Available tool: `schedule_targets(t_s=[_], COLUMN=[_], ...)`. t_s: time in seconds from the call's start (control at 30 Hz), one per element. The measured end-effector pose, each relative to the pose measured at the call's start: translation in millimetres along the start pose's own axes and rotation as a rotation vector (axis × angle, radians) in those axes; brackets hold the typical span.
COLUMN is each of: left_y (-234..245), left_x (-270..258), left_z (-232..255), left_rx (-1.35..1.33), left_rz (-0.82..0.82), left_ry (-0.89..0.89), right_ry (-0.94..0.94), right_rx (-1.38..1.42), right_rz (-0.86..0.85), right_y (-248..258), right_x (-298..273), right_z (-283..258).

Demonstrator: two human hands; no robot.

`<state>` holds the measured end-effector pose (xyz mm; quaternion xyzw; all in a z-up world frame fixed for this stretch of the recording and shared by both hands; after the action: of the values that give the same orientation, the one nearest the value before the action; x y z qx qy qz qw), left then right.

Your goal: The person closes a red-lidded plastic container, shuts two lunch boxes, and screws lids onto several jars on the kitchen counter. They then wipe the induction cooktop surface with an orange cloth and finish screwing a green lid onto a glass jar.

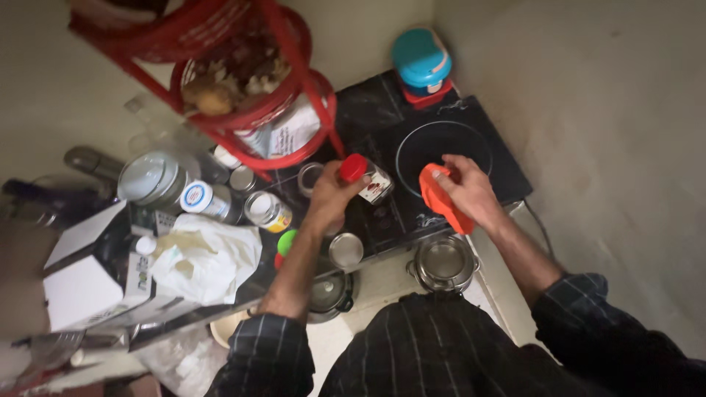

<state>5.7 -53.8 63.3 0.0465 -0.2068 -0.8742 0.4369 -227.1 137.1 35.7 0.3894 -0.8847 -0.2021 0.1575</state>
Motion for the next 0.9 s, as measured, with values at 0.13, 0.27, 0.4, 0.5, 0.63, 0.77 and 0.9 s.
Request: schedule_targets(t_s=[0.13, 0.27, 0.4, 0.5, 0.63, 0.77, 0.9], left_y=[32.5, 50.4, 61.7, 66.0, 69.5, 77.9, 80.2], left_x=[-51.1, -107.0, -154.3, -174.7, -195.3, -211.7, -223.8], left_z=[0.7, 12.0, 34.6, 25.5, 16.3, 13.4, 5.1], left_rx=[-0.139, 0.224, 0.327, 0.388, 0.508, 0.451, 0.488], left_rz=[-0.018, -0.078, -0.046, -0.077, -0.129, -0.133, -0.157], left_ry=[0.052, -0.043, -0.378, -0.352, -0.429, -0.526, -0.534], right_ry=[0.103, -0.042, 0.006, 0.097, 0.042, 0.051, 0.096], right_rx=[-0.475, -0.182, -0.148, -0.237, -0.321, -0.430, -0.456], right_rz=[0.009, -0.140, -0.332, -0.380, -0.423, -0.384, -0.355], right_y=[-23.1, -64.9, -112.5, -130.7, -147.4, -160.4, -171.5], right_x=[-23.3, -60.0, -112.7, -148.2, -179.6, -197.0, -212.2], right_z=[-29.2, -64.6, -122.3, -158.9, -172.3, -174.6, -175.9])
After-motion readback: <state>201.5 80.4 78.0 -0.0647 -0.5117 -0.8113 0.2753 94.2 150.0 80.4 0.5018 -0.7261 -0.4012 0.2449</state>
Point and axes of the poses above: each hand's wrist, its own x-axis towards the middle knuckle, its own y-axis out of the back of the hand, z = x × y, the point moved 8 cm from there along x, towards the middle knuckle, and after that the axes turned 4 degrees about -y, right-handed, at the moved point
